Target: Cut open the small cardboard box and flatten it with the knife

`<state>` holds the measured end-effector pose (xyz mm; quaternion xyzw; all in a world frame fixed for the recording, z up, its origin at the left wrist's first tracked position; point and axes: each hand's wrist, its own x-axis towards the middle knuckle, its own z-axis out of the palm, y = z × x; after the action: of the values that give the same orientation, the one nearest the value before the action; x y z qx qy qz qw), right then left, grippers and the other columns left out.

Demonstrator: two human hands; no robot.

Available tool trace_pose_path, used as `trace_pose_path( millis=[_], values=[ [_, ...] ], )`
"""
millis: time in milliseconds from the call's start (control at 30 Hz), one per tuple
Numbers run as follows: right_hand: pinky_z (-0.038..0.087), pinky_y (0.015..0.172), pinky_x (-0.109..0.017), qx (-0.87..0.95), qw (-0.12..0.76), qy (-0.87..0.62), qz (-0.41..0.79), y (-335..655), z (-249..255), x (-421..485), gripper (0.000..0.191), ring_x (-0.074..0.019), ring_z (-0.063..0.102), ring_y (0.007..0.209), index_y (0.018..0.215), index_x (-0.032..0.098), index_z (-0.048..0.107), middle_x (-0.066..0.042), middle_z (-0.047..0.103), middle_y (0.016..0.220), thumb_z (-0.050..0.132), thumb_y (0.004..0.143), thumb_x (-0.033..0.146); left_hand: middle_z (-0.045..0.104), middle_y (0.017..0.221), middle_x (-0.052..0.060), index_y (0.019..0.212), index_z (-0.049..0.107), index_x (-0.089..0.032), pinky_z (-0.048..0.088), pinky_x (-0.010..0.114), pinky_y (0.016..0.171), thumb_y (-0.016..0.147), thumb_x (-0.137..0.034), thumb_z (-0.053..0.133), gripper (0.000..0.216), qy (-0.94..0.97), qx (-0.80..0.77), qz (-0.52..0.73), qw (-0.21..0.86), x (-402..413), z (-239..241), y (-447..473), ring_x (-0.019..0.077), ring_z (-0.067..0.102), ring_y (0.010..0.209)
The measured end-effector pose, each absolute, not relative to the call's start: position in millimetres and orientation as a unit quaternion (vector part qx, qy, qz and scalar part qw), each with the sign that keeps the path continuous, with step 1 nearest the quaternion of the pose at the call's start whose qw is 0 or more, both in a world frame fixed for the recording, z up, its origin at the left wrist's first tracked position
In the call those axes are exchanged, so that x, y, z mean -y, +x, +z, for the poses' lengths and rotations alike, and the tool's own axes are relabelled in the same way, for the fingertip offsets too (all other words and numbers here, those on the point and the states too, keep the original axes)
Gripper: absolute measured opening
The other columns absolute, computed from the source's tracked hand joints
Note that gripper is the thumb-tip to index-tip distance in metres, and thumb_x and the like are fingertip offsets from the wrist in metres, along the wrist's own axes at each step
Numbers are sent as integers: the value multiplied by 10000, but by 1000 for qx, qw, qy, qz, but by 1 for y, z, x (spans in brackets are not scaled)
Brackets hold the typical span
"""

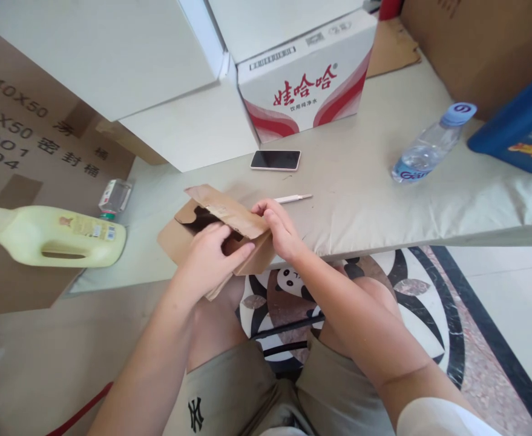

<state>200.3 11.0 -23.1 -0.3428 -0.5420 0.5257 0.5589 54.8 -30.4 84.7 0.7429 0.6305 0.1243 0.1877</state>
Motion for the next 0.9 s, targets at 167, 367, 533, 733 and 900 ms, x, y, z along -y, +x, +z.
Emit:
trace_pose_path(
  millis=[167, 367, 533, 733, 900],
  values=[
    [478, 774, -355, 529, 553, -348, 541, 200, -25, -12, 498, -203, 552, 881, 940, 226, 577, -55, 580, 947, 327, 923, 656, 689, 822, 50, 850, 585, -199, 484, 370, 671, 817, -432, 625, 239, 695, -674, 125, 216, 31, 86, 64, 225, 639, 739],
    [475, 787, -357, 536, 541, -357, 541, 200, -25, -11, 455, -203, 560, 886, 910, 227, 580, -52, 585, 941, 338, 929, 613, 711, 992, 122, 997, 573, -199, 487, 409, 688, 716, -415, 732, 389, 713, -662, 96, 209, 35, 79, 69, 324, 670, 889],
    [436, 890, -368, 534, 550, -389, 512, 199, -25, -13, 374, -203, 559, 978, 916, 223, 583, -59, 603, 986, 339, 942, 505, 674, 957, 63, 1004, 476, -219, 498, 353, 692, 683, -337, 756, 442, 695, -662, 193, 203, 42, 74, 49, 253, 660, 863],
    [408, 907, -375, 528, 475, -464, 530, 195, -26, -19, 291, -210, 550, 952, 822, 227, 563, -39, 601, 922, 427, 900, 473, 647, 955, 37, 1023, 500, -216, 502, 317, 765, 750, -391, 728, 397, 641, -656, 310, 250, 45, 63, 19, 190, 626, 867],
    [401, 977, -405, 523, 468, -488, 520, 192, -31, -21, 252, -217, 560, 1027, 893, 220, 581, -54, 607, 1012, 457, 876, 437, 625, 859, 25, 961, 527, -209, 506, 274, 647, 764, -443, 720, 362, 573, -652, 423, 260, 51, 56, 6, 163, 619, 767]
  ],
)
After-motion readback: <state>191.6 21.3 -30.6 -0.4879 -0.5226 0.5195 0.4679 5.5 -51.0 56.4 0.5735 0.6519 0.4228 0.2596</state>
